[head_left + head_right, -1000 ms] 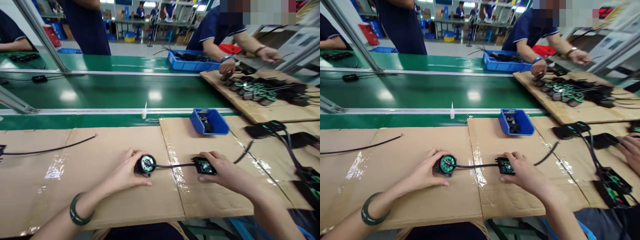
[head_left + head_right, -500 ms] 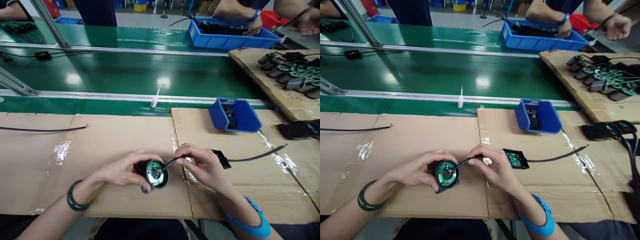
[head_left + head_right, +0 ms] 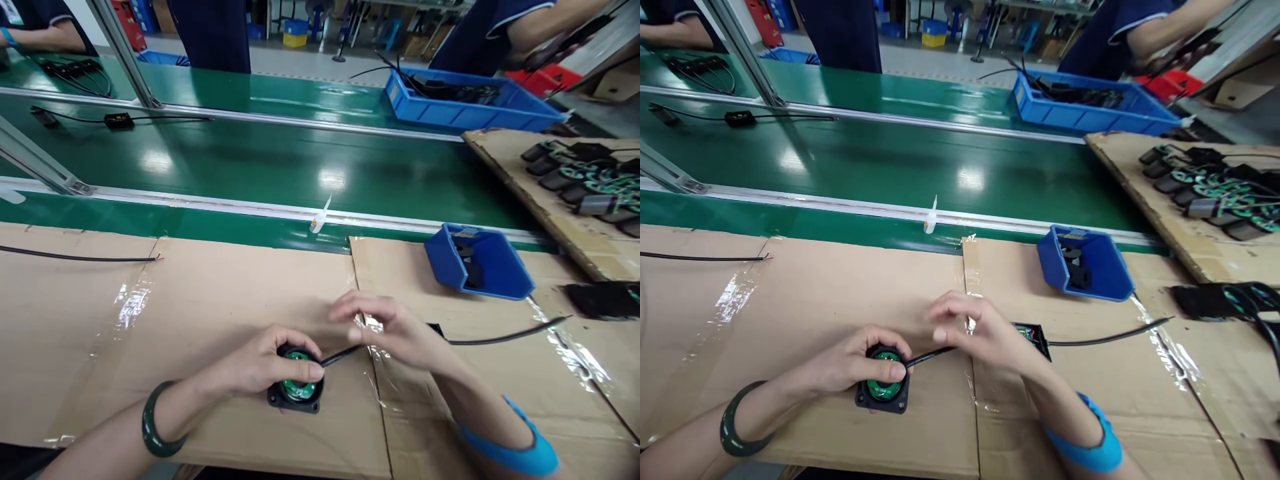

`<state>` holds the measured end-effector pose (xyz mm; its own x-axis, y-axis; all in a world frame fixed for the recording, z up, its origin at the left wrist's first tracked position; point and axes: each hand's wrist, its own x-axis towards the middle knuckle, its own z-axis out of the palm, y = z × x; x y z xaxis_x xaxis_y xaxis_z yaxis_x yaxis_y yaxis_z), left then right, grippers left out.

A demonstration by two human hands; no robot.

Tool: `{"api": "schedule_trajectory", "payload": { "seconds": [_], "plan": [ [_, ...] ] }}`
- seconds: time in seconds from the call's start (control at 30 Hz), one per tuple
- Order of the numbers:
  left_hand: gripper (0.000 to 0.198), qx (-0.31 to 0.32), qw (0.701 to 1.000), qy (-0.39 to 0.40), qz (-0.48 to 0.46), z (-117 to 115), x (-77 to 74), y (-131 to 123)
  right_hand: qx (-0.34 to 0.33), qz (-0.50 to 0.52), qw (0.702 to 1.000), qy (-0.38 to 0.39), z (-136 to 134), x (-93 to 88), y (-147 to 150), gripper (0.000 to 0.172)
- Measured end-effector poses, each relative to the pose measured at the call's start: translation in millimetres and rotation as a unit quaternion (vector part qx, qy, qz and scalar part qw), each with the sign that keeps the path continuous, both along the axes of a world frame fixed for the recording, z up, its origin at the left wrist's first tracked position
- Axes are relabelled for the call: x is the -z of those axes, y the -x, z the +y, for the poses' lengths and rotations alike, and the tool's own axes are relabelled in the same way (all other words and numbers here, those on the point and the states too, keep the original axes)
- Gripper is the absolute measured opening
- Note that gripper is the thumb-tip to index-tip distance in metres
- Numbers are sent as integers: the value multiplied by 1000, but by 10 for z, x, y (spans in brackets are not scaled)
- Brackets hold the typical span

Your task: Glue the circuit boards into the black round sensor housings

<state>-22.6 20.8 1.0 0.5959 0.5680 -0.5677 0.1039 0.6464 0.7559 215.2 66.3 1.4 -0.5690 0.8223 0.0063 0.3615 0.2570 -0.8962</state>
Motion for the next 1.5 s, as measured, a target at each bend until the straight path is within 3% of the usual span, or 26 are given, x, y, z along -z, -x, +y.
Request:
{"api": "schedule_trajectory", "payload": {
  "seconds": [0.1,0.2,0.33,0.4,0.47,0.53,0.63,0.77,0.87,0.93,1.03,1.27,1.43,1.5],
  "plan": [
    [42,8,999,-16,26,6,-25,18,175,-15,984,-19,535,166,70,43],
    [41,-5,998,-54,37,38,-9,44,250,-10,967,-49,1077,411,278,61],
    [36,-22,989,-146,19,101,1,91,250,35,966,-56,1393,527,540,30],
    [39,-5,988,-157,-1,115,-17,128,244,69,966,-55,1291,426,562,22],
    [44,17,982,-188,-9,106,-44,163,239,102,964,-54,1023,246,498,26],
    [52,28,965,-260,13,79,-68,186,229,153,961,-25,632,48,380,31],
    [55,31,934,-348,71,18,-84,183,206,296,927,101,-36,-131,199,28],
    [53,52,915,-380,121,-56,-85,153,243,386,843,286,-757,-35,90,25],
    [52,73,905,-397,138,-77,-96,141,286,414,781,369,-1050,123,96,25],
    [52,82,899,-406,143,-77,-103,137,314,414,760,389,-1142,189,107,23],
    [54,83,891,-420,153,-78,-94,125,355,414,754,367,-1192,226,97,27],
    [55,82,864,-464,178,-137,-41,87,372,401,799,248,-1209,210,88,27],
    [51,86,843,-488,208,-158,-19,59,428,391,785,220,-1197,154,216,37],
    [50,92,839,-491,216,-162,-17,47,439,379,792,190,-1195,139,270,35]
  ]
}}
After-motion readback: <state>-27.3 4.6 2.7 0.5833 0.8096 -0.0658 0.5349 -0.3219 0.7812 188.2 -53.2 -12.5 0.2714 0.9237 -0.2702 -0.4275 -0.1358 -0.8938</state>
